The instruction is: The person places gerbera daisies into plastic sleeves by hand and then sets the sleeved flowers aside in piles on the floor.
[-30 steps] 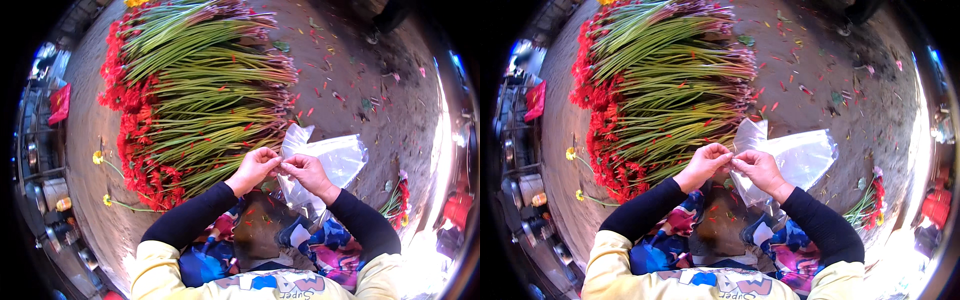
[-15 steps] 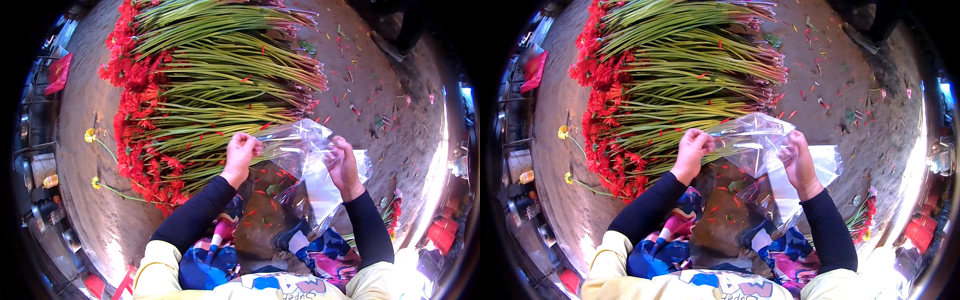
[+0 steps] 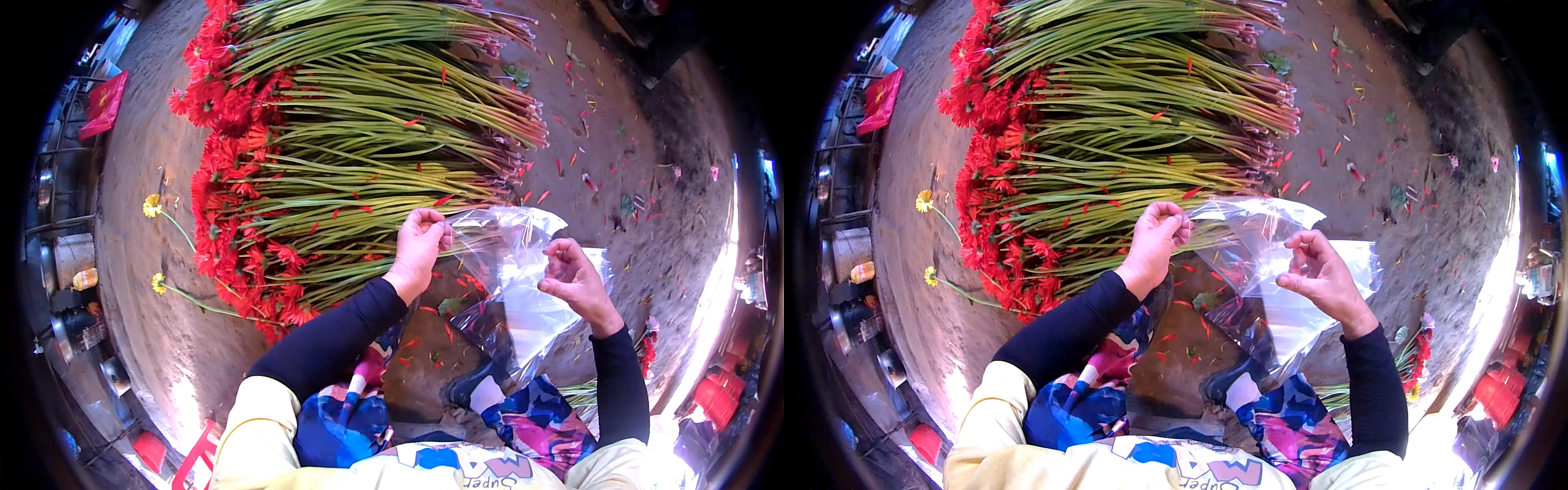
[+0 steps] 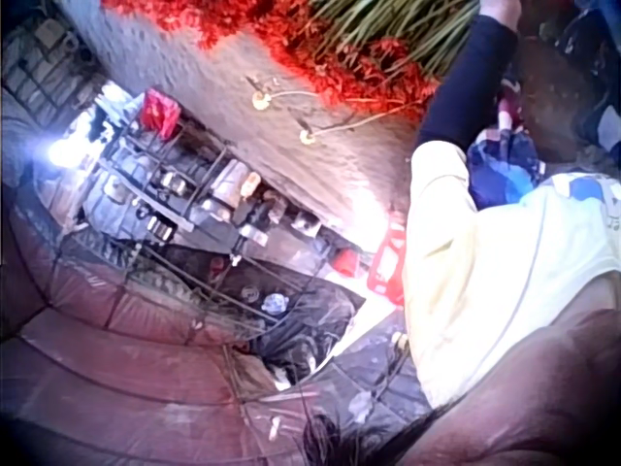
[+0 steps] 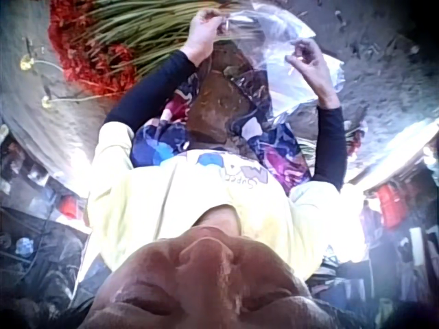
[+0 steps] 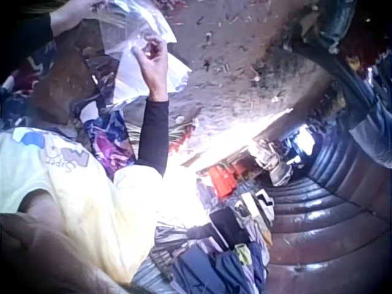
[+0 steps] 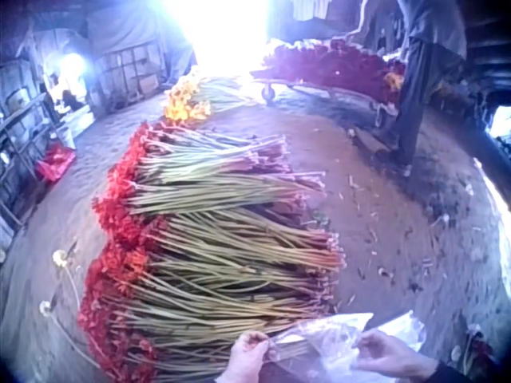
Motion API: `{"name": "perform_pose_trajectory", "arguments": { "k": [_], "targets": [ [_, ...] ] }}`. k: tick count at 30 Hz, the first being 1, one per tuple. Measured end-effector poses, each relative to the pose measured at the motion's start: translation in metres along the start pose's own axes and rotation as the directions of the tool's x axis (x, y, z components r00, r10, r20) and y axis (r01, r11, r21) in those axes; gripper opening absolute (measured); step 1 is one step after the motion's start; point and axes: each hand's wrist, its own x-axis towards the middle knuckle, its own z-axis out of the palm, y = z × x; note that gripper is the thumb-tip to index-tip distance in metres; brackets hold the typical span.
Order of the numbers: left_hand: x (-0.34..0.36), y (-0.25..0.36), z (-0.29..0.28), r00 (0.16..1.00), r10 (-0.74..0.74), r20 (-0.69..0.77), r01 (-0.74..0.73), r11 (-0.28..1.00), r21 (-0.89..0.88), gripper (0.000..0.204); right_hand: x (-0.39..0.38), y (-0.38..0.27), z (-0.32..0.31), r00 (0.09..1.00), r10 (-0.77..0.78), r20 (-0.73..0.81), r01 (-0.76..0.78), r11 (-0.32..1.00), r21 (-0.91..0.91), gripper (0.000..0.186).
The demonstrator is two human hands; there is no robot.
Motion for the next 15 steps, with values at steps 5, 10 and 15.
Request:
{"name": "perform_pose_trajectory", "arguments": {
  "k": [5, 10, 15],
  "targets": [
    [-0.01, -0.023, 0.006, 0.949, 0.243, 0.2, -0.299, 0.894, 0.332, 0.011, 0.014, 0.039, -0.024, 0.89, 0.108, -0.442, -0.097, 0.994, 0.046, 0.009],
    [-0.019, -0.025, 0.008, 0.874, 0.164, 0.458, -0.446, 0.647, 0.619, 0.022, 0.016, 0.032, -0.068, 0.595, 0.106, -0.797, 0.103, 0.973, 0.206, 0.012],
    [0.024, 0.006, -0.049, 0.767, 0.405, 0.497, -0.379, -0.339, 0.861, 0.042, 0.021, 0.017, -0.054, 0.523, -0.566, -0.637, 0.159, 0.8, -0.579, 0.01]
  ]
}}
